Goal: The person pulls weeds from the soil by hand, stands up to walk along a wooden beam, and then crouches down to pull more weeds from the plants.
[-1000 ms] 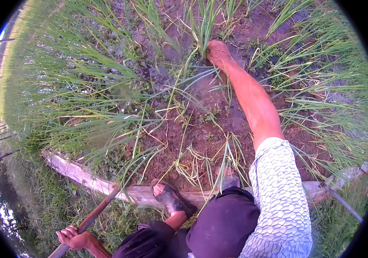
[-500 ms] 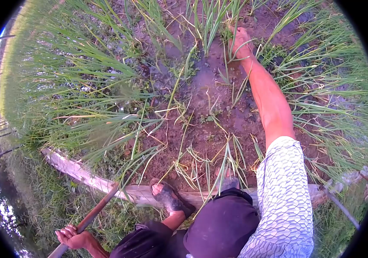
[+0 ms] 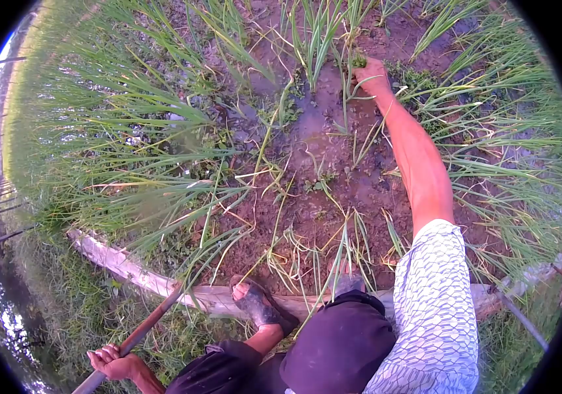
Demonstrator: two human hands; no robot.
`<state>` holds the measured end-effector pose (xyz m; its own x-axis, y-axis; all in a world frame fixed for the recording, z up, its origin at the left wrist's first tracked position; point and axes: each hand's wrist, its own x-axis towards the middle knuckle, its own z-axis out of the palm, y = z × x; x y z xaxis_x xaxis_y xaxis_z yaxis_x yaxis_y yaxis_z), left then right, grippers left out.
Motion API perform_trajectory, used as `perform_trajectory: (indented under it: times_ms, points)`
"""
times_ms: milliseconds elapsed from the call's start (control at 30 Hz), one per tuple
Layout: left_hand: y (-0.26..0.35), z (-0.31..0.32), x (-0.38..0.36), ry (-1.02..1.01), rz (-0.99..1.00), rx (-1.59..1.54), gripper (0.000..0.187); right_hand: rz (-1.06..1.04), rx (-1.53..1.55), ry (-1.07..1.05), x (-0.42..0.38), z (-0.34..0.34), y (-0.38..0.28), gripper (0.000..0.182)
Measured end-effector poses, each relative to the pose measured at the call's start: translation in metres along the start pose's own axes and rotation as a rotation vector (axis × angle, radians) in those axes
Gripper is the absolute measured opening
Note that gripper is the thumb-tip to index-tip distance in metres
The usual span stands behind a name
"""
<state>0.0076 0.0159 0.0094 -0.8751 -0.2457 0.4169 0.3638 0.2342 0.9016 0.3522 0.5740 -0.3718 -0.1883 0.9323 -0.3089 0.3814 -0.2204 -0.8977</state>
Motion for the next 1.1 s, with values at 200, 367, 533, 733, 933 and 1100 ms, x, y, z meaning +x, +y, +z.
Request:
perform_trajectory:
  times_ms: [200,367,533,733,933,1100]
  points:
    - [-0.001,0.000,0.000,-0.007,-0.023,-0.028,0.036,-0.448,-0.376,-0.179,-0.047,0.007,-0.007,0.029]
    - [-0.001,-0.004,0.000,-0.030,0.009,-0.013,0.028,-0.239,-0.567,-0.009,-0.038,0.035,-0.033,0.026]
    - [-0.005,-0.006,0.003,-0.031,0.037,-0.019,0.025,-0.032,-0.462,0.244,-0.032,0.052,-0.049,0.032]
    - [-0.007,-0.007,0.004,-0.011,0.026,-0.033,0.027,-0.087,-0.554,0.267,0.006,0.065,-0.036,0.031]
    - [-0.004,-0.004,0.001,0.004,0.038,-0.065,0.021,-0.349,-0.627,0.123,0.001,0.057,-0.015,0.028]
    - [-0.004,-0.008,0.002,-0.062,0.015,-0.074,0.029,-0.285,-0.545,0.176,-0.011,0.066,-0.024,0.029]
